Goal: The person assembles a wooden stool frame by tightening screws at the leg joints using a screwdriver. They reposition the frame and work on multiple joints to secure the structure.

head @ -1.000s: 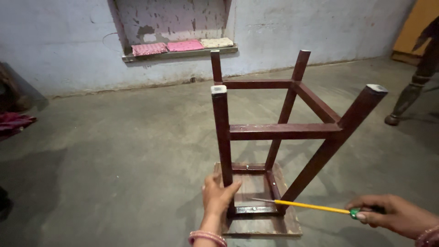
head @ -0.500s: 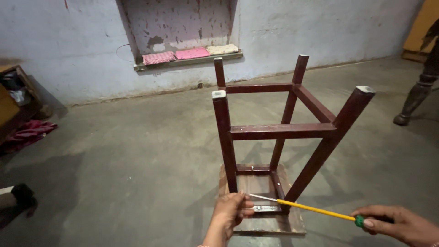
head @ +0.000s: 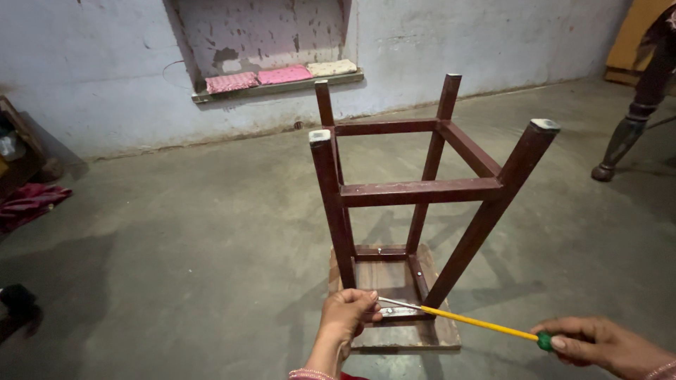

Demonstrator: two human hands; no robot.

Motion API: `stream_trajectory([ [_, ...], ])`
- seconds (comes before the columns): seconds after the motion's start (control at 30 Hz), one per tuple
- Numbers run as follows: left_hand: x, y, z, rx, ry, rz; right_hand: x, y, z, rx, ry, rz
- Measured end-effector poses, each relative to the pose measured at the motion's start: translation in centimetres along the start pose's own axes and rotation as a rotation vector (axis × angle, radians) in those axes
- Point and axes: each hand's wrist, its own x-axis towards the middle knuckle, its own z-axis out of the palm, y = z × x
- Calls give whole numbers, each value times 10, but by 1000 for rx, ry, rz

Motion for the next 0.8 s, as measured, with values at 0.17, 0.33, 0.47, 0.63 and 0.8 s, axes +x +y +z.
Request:
stream_trajectory([
  [0.17,8,-8,-1,-42,-82,-29,10,16,-9,-29,5,22],
  [0.33,14,-13,2,-43,-122,-57,19,26,-13,-48,-11,44],
  [0.47,10,-10,2,-52,-128,-83,20,31,-8,22,52,125],
  [0.63,0,0,4,-75,-112,-94,19,31,-4,13,33,137],
  [0.8,-6,3,4,-68,-126,-37,21,30,-2,-72,13,164],
])
